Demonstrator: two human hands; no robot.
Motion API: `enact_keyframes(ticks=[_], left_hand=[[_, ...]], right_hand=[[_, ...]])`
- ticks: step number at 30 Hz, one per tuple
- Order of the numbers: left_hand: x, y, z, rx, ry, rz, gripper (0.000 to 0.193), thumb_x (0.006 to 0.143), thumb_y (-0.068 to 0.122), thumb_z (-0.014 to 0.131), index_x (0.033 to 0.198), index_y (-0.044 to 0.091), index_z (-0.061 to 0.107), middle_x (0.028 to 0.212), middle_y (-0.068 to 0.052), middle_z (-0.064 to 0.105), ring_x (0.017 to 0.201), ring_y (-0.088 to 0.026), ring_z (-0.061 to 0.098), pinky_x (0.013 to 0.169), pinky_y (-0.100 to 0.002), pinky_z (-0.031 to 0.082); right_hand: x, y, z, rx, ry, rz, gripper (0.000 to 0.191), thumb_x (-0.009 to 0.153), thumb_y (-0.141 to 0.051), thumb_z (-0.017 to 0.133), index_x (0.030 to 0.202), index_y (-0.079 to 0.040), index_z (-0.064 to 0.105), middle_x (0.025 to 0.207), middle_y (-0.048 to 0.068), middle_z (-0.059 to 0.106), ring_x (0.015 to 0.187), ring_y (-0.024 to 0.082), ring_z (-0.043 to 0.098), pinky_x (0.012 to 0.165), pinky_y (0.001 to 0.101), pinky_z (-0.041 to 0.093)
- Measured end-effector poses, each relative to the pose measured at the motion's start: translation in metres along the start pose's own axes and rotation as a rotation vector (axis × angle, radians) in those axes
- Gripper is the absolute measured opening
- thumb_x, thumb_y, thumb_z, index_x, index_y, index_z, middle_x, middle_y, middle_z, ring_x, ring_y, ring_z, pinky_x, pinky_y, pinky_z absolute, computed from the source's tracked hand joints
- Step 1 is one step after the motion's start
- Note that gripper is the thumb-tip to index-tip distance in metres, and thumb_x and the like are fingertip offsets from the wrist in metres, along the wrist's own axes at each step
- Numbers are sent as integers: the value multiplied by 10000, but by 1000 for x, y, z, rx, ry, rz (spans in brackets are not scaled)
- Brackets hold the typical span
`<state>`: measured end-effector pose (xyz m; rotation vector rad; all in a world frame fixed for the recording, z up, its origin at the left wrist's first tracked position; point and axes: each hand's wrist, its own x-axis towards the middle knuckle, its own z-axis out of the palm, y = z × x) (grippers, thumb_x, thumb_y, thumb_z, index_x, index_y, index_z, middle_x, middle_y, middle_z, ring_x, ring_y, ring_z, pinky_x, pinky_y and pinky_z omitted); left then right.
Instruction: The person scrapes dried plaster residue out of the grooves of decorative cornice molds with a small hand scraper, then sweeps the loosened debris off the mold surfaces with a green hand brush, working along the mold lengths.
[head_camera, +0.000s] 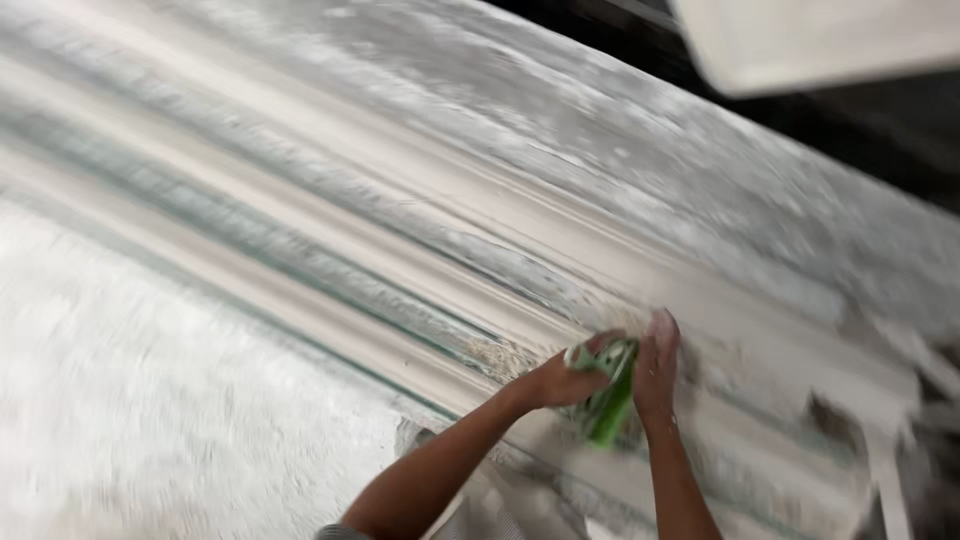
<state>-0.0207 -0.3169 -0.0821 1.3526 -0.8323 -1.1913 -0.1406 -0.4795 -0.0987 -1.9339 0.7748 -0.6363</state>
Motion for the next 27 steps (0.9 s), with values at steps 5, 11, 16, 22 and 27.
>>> enact_keyframes(ticks=[5,11,16,22,27], left_hand=[[-152,111,-91,-40,297,-31,770,916,177,578,1643,162,324,1328,-172,655,1031,-241,669,852,-378,580],[-276,160,-75,-284,639,-81,729,958,266,585,1637,158,344,1195,-193,705,870,-252,700,725,-390,600],[-353,137,-80,-251,707,34,727,971,248,599,1644,79,380,1367,-253,659,1064,-320,702,878,-373,620],[-492,123,-114,-252,1053,151,750,962,329,582,1614,107,285,1493,-251,534,1199,-371,676,875,-450,674],[-554,104,-114,-201,1471,-26,687,964,339,508,1595,172,295,1315,-207,656,1048,-319,726,774,-470,663]], right_hand=[[26,-48,95,858,-701,594,499,1050,-442,410,1345,-69,561,1255,92,648,1137,207,613,973,383,483],[-22,-98,170,458,-924,339,553,1057,-515,407,1044,-36,683,785,36,634,662,129,555,590,317,467],[-53,-97,202,248,-924,231,531,1097,-500,409,788,-80,507,602,2,441,507,121,364,465,319,300],[-77,-98,229,-127,-1013,-48,599,1132,-471,372,756,-18,478,608,74,335,516,200,317,532,404,361],[-148,-141,283,-439,-1252,-218,369,1048,-355,458,1056,-45,660,749,79,592,676,211,572,679,418,474]])
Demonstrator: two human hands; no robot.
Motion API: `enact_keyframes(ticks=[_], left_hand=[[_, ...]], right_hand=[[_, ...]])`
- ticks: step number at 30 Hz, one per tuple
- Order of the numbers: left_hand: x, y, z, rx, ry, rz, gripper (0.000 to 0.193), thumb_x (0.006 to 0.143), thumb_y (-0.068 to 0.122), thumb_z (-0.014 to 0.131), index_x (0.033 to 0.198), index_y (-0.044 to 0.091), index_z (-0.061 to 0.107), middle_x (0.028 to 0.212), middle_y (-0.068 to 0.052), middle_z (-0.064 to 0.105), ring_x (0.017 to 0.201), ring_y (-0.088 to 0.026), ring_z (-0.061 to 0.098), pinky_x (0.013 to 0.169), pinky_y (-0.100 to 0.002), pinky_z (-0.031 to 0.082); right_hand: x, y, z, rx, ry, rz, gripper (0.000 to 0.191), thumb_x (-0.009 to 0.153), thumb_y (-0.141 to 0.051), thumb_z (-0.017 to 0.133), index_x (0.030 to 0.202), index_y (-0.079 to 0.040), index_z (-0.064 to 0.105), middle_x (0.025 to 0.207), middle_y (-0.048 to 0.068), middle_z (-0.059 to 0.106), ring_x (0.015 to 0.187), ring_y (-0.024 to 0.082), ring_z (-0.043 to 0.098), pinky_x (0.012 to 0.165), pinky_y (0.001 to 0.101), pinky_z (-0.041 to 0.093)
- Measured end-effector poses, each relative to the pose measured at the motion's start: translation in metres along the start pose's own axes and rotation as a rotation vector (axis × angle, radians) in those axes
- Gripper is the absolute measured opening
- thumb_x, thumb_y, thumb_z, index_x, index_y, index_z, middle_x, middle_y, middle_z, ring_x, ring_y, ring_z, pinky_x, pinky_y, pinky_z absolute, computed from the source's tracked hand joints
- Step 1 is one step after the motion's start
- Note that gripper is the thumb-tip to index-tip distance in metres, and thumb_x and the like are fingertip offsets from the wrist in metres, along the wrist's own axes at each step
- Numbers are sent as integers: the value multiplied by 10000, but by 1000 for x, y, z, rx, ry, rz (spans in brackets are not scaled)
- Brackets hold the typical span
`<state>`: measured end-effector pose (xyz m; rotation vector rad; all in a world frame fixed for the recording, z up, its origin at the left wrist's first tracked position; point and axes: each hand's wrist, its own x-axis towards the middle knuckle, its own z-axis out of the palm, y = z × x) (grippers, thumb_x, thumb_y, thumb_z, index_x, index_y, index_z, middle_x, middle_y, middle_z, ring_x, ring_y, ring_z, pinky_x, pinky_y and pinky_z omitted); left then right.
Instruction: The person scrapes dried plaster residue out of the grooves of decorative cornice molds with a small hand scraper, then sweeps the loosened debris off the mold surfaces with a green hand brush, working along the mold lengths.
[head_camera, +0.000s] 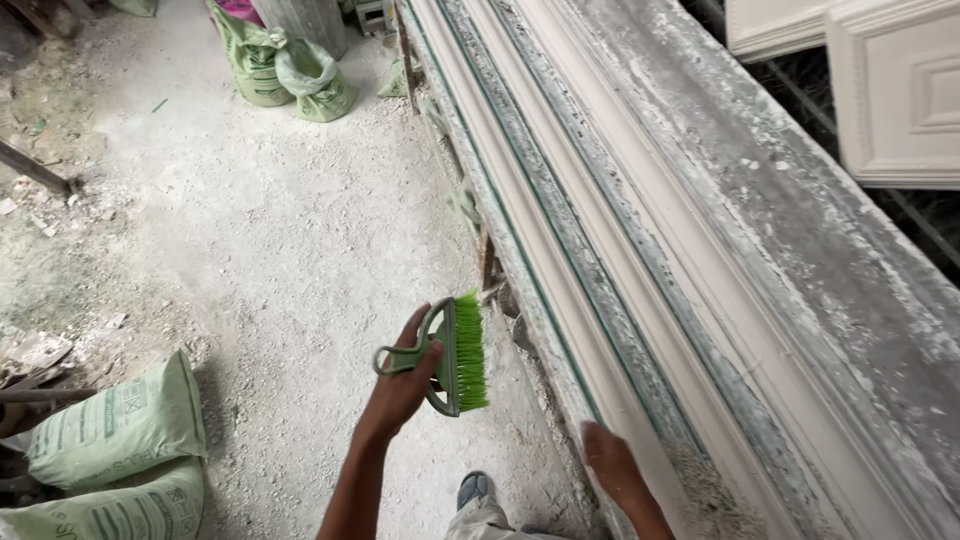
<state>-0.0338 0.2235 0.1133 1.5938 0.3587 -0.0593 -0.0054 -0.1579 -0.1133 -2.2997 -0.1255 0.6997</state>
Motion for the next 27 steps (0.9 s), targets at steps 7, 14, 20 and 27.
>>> enact_keyframes(ticks=[7,14,20,27], left_hand=[[-12,-33,-12,95,-171,-41,536,1030,328,529,1519,110,549,1015,-222,733,824,-286,709,724,-463,588],[-13,-38,20,113,-509,-94,605,971,333,561,1541,165,445,1116,-156,758,974,-236,728,873,-437,617],[0,-70,90,62,-717,-170,555,992,312,539,1517,137,490,1124,-154,711,919,-265,729,848,-447,626],[35,-103,144,444,-395,-183,523,1028,322,459,1522,151,454,853,-207,749,664,-287,733,579,-423,638]], right_hand=[[18,-103,21,12,3,56,424,988,-358,502,1366,-175,563,958,97,761,836,183,747,824,350,590],[13,-99,19,743,5,-158,612,1013,-570,488,1287,-45,645,1090,195,714,973,318,686,832,440,572],[-46,-118,-24,1791,-156,40,823,908,-703,399,1476,-124,540,1357,242,618,1213,455,595,1041,612,446],[-118,-15,-72,1503,445,140,572,1008,-451,454,1438,-76,479,1416,218,559,1258,390,573,1071,503,456]])
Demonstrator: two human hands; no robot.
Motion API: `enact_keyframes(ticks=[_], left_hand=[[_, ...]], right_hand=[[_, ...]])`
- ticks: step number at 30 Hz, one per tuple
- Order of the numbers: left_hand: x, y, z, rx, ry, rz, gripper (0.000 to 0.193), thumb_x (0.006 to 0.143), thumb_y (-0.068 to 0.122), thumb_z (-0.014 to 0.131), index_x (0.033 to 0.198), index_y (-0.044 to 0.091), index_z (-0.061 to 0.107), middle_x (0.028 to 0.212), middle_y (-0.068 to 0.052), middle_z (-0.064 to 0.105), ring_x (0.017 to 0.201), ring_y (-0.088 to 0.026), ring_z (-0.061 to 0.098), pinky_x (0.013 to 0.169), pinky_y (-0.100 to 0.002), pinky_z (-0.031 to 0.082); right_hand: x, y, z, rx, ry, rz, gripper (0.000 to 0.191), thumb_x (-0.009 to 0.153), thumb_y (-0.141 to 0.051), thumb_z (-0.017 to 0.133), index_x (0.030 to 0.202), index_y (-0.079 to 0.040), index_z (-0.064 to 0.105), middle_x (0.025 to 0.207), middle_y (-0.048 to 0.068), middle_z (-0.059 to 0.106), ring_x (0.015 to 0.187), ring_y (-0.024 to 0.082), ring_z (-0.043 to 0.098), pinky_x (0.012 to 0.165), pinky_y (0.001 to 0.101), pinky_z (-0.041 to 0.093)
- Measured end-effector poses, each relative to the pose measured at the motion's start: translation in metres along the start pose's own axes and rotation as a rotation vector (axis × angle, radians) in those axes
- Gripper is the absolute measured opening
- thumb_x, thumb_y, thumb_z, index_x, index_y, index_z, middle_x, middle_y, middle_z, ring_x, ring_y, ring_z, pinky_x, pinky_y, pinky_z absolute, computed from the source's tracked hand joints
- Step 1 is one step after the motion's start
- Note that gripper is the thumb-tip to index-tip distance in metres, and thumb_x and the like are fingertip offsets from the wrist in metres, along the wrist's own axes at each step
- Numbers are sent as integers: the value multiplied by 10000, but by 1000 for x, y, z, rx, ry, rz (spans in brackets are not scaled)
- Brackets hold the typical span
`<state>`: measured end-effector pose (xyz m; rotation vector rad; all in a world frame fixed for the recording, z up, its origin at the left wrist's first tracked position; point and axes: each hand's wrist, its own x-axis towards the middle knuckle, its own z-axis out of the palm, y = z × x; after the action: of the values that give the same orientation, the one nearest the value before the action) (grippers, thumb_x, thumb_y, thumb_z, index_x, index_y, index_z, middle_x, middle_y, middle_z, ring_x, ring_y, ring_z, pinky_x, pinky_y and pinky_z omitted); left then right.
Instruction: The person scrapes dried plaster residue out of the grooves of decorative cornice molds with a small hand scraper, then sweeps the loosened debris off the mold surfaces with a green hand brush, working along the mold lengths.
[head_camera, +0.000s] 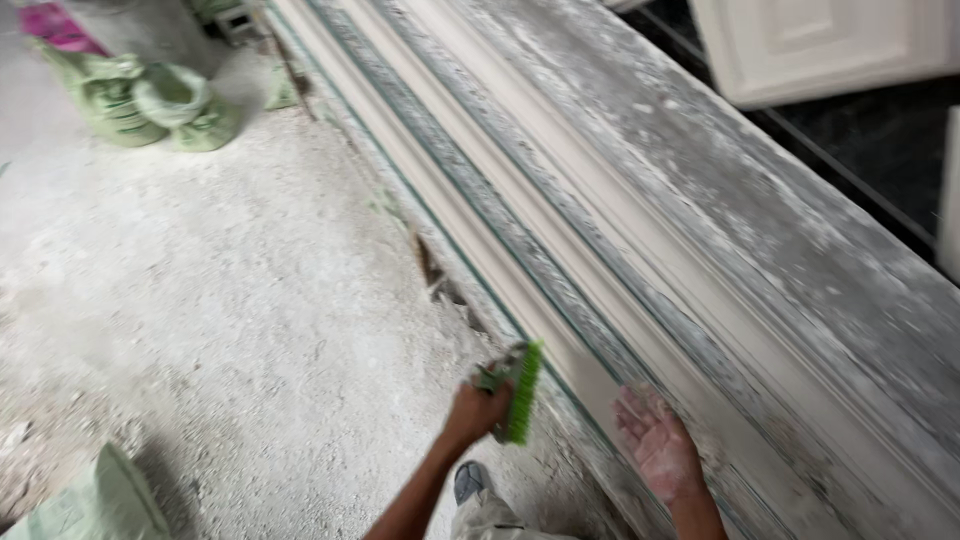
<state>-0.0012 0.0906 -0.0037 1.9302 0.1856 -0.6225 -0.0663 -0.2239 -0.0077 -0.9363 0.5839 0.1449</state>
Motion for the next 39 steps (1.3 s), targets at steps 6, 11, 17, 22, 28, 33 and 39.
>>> enact_keyframes(ticks=[6,11,17,22,28,33,39], left_hand=[[77,52,7,88,118,404,760,966,275,517,1642,219,177,793,-240,766,642,-323,747,536,-440,609],[171,142,46,-256,286,820,623,1102,166,500,1658,162,218,1423,-262,594,1106,-340,695,799,-452,653],[96,157,320,-318,-27,676,717,947,189,527,1603,150,240,1302,-197,584,1019,-317,656,810,-456,600],[-36,118,547,-124,-606,515,706,922,185,574,1580,108,329,1285,-245,611,1126,-385,630,958,-509,539],[63,166,436,-122,-459,781,594,959,84,636,1494,100,377,1376,-189,562,1216,-308,620,928,-437,627],[142,202,308,-425,-1,630,629,973,94,598,1545,139,343,1436,-174,506,1256,-298,590,930,-449,633],[7,164,494,-234,-392,678,619,927,103,573,1526,130,418,1361,-181,587,1131,-287,654,830,-400,634]], right_hand=[[-26,25,-206,-727,533,-86,510,1145,-379,576,1157,122,675,1086,404,578,1031,563,529,953,579,560],[-80,41,-305,-1247,668,-567,501,1047,-443,494,1295,-43,665,1305,184,664,1255,340,590,1080,475,438],[-119,41,-370,-1263,859,-510,602,1060,-505,431,1446,-51,514,1516,220,459,1460,412,340,1211,557,234],[-114,7,-421,-1072,914,-432,678,1080,-553,349,1542,-60,399,1591,232,326,1518,448,199,1234,597,137],[-142,-10,-462,-1123,962,-443,788,1064,-613,296,1565,-7,345,1606,285,288,1520,465,163,1224,595,81],[-162,0,-459,-1190,952,-468,752,1054,-577,334,1552,-15,376,1605,267,332,1531,439,217,1258,577,102],[-119,-24,-430,-1090,997,-340,699,1041,-497,374,1570,-41,366,1599,242,357,1502,443,283,1232,558,186]])
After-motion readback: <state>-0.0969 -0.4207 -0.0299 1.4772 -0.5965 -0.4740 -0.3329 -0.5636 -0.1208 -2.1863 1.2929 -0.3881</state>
